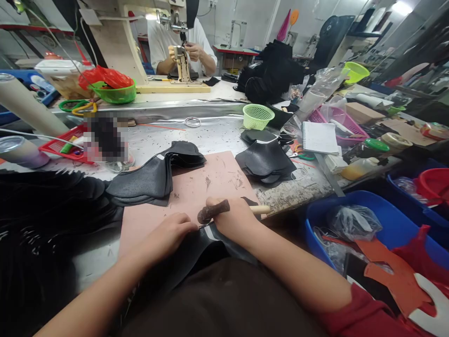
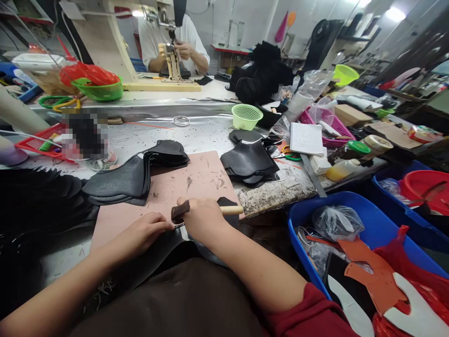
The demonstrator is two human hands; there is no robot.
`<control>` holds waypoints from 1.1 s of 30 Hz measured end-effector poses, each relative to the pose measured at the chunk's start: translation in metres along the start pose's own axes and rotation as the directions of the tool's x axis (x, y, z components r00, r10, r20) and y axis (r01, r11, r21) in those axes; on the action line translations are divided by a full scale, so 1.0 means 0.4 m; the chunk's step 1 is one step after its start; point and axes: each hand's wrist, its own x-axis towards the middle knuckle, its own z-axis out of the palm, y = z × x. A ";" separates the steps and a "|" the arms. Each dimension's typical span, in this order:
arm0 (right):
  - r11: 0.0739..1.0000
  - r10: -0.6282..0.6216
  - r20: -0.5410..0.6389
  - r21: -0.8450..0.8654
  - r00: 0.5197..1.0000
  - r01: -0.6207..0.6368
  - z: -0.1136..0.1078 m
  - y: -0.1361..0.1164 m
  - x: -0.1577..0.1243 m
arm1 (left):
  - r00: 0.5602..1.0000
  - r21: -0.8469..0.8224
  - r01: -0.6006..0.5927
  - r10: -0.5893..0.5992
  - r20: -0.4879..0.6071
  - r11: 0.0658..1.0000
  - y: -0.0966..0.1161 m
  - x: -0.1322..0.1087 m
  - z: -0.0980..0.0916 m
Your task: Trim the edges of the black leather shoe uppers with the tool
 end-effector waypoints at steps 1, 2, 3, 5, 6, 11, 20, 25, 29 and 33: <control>1.000 -0.013 0.009 0.003 1.000 0.013 0.002 -0.001 0.000 | 1.000 -0.021 -0.011 0.011 -0.004 1.000 -0.003 -0.003 -0.001; 1.000 -0.022 0.035 0.006 0.999 0.022 0.004 -0.001 0.000 | 1.000 -0.031 -0.025 0.025 -0.013 0.999 -0.006 -0.006 -0.002; 1.000 -0.026 0.067 0.011 0.997 0.026 0.007 -0.002 0.000 | 0.999 -0.029 -0.034 0.034 -0.022 0.999 -0.009 -0.009 -0.004; 1.000 -0.011 0.077 0.018 0.997 0.009 0.012 -0.005 0.004 | 0.999 -0.002 -0.039 0.039 -0.023 0.999 -0.014 -0.016 -0.008; 1.000 0.000 0.053 0.019 0.999 -0.001 0.015 -0.008 0.006 | 0.999 0.007 -0.038 0.038 -0.014 0.999 -0.016 -0.020 -0.010; 0.999 -0.044 0.097 -0.012 0.994 0.045 0.021 -0.038 0.015 | 0.999 0.031 -0.041 0.040 0.033 0.999 -0.030 -0.037 -0.019; 0.994 -0.104 0.162 -0.013 0.981 0.108 0.012 -0.079 0.034 | 0.996 -0.025 -0.087 0.086 -0.011 0.996 -0.051 -0.061 -0.028; 0.993 -0.107 0.099 -0.029 0.989 0.111 0.010 -0.096 0.043 | 0.998 -0.053 -0.056 0.053 -0.041 0.997 -0.066 -0.081 -0.024; 0.991 -0.115 0.194 -0.051 0.974 0.127 0.009 -0.110 0.049 | 0.998 -0.036 -0.051 0.049 -0.044 0.998 -0.077 -0.095 -0.027; 0.989 -0.142 0.129 -0.029 0.981 0.147 0.013 -0.129 0.056 | 0.999 -0.068 -0.023 0.021 -0.036 0.997 -0.086 -0.107 -0.034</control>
